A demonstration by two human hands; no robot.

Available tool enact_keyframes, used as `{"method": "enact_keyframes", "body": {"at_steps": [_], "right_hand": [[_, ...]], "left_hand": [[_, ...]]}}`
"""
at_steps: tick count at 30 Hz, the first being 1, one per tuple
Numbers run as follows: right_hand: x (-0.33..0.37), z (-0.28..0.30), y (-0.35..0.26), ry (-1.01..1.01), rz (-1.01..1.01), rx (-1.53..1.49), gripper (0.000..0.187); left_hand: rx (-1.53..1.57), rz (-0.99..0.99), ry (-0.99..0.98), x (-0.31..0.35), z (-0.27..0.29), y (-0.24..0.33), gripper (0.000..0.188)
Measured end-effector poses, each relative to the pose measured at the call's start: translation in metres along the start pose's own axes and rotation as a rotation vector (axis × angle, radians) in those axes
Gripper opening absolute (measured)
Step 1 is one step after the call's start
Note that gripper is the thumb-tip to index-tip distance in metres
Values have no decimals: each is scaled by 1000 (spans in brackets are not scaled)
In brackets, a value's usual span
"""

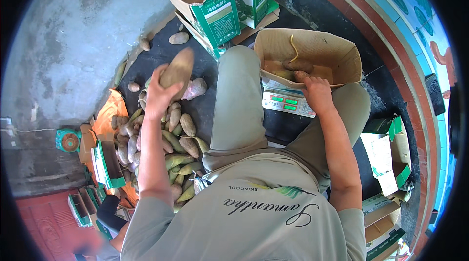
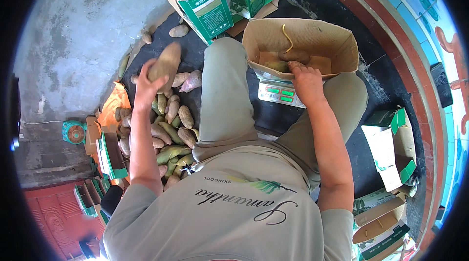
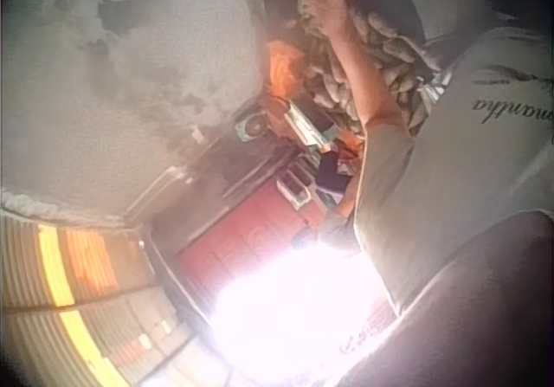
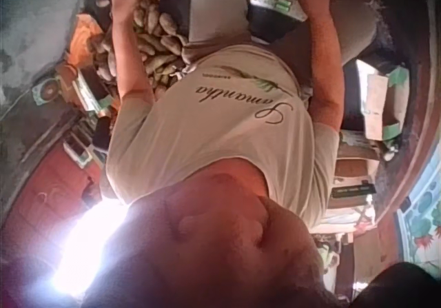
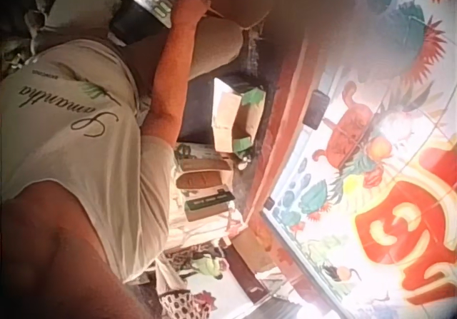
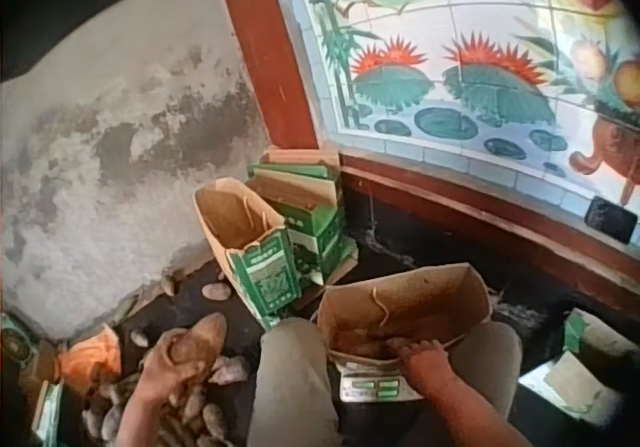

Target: The recorder is weighing produce (taro) using a digital scale and putting them into paper bags.

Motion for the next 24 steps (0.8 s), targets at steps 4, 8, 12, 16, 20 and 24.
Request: {"method": "enact_keyframes", "body": {"at_steps": [4, 8, 12, 16, 20, 24], "right_hand": [[4, 1, 1, 20, 1, -35, 44], [4, -1, 3, 34, -11, -59, 44], [2, -3, 5, 72, 11, -87, 42], [2, -1, 3, 67, 11, -68, 41], [3, 1, 2, 42, 11, -70, 41], [3, 4, 5, 29, -5, -98, 40]], "left_hand": [[-116, -263, -115, -33, -49, 88, 67], [-249, -458, -253, -56, -120, 129, 64], [-453, -522, -320, -55, -184, 153, 60], [-627, -604, -312, -57, -230, 143, 55], [-426, -727, -91, -56, -218, 137, 47], [-309, -783, 23, -45, -166, 125, 41]]}}
Point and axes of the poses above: each hand's wrist, its own x-axis away from the middle knuckle, its own z-axis out of the back of the hand, y = z × x, the point moved 3 cm from there along -x, towards the middle knuckle, and after that the axes turned 3 degrees about -x, right-handed, at the moved point
